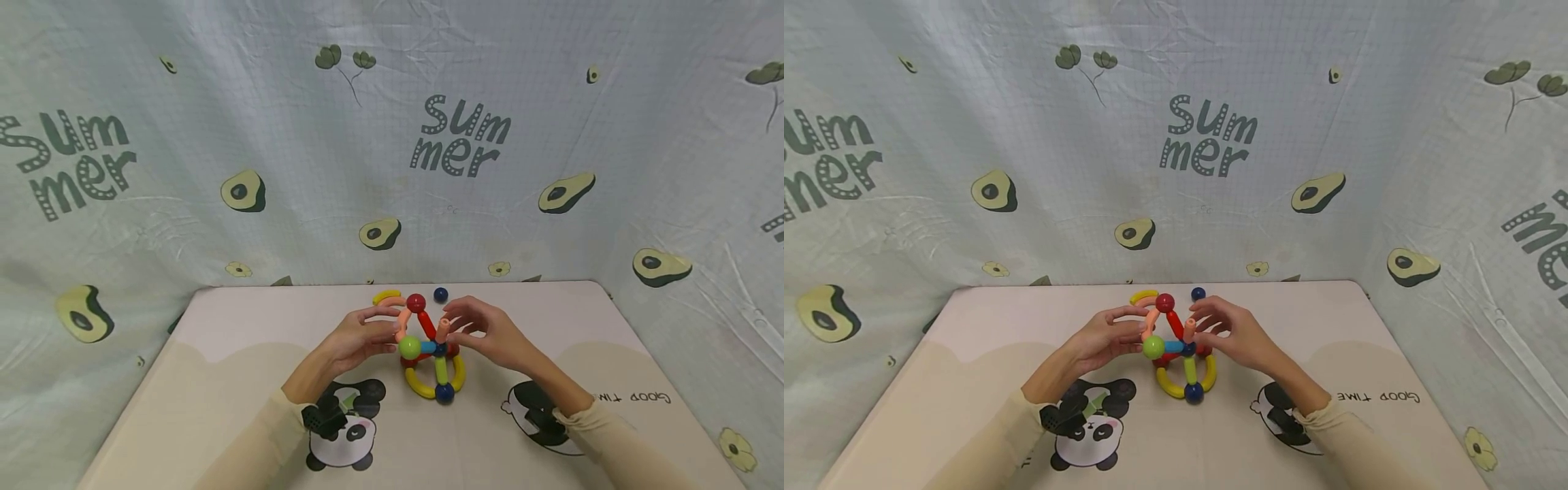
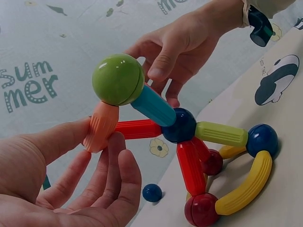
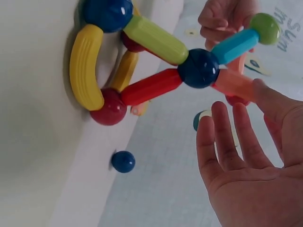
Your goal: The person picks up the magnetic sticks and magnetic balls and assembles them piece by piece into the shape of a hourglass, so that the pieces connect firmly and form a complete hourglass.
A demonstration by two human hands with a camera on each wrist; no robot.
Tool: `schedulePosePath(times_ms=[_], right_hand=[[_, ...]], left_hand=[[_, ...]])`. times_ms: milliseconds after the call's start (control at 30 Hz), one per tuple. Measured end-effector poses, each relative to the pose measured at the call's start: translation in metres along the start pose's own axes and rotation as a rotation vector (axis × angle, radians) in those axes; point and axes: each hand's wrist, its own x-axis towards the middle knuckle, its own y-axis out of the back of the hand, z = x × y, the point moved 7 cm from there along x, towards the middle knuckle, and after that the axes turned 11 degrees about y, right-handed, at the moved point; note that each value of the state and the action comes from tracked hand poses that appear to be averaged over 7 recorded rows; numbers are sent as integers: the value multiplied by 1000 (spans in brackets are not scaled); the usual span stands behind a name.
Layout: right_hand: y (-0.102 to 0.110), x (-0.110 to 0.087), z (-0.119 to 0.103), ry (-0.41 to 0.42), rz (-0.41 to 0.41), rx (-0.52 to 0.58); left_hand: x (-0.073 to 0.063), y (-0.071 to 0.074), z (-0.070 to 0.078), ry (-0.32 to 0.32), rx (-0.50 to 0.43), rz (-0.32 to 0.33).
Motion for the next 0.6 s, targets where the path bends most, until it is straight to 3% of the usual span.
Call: schedulePosePath(times_ms=[200,400,600], right_hand=[[11,7,14,-35,22,-40],[16,17,46,-69,54,-129],[18,26,90,-207,95,-176]], left_hand=[[1,1,-1,3,4,5],[1,2,-1,4,7,4],[2,2,-1,-1,5,3]])
